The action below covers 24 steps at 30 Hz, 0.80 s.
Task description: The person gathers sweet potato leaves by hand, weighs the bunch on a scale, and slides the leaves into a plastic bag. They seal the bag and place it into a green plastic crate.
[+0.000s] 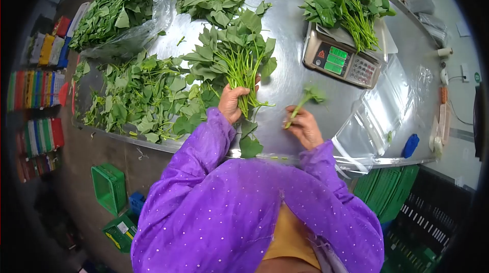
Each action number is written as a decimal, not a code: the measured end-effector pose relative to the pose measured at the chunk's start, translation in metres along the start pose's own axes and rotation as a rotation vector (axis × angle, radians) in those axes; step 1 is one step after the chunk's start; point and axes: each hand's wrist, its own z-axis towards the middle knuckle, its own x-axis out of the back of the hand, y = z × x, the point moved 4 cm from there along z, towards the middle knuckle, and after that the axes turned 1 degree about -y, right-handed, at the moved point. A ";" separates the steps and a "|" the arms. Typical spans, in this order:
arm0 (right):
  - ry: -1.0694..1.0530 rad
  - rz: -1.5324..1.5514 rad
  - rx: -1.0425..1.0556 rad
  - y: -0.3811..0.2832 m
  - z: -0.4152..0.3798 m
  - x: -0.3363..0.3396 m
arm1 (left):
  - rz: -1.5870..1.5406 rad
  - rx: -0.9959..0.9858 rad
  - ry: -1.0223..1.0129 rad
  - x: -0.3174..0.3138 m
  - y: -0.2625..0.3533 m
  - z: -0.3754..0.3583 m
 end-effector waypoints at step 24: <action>0.179 -0.676 0.266 0.002 0.044 -0.107 | 0.082 0.230 -0.127 0.054 0.049 -0.012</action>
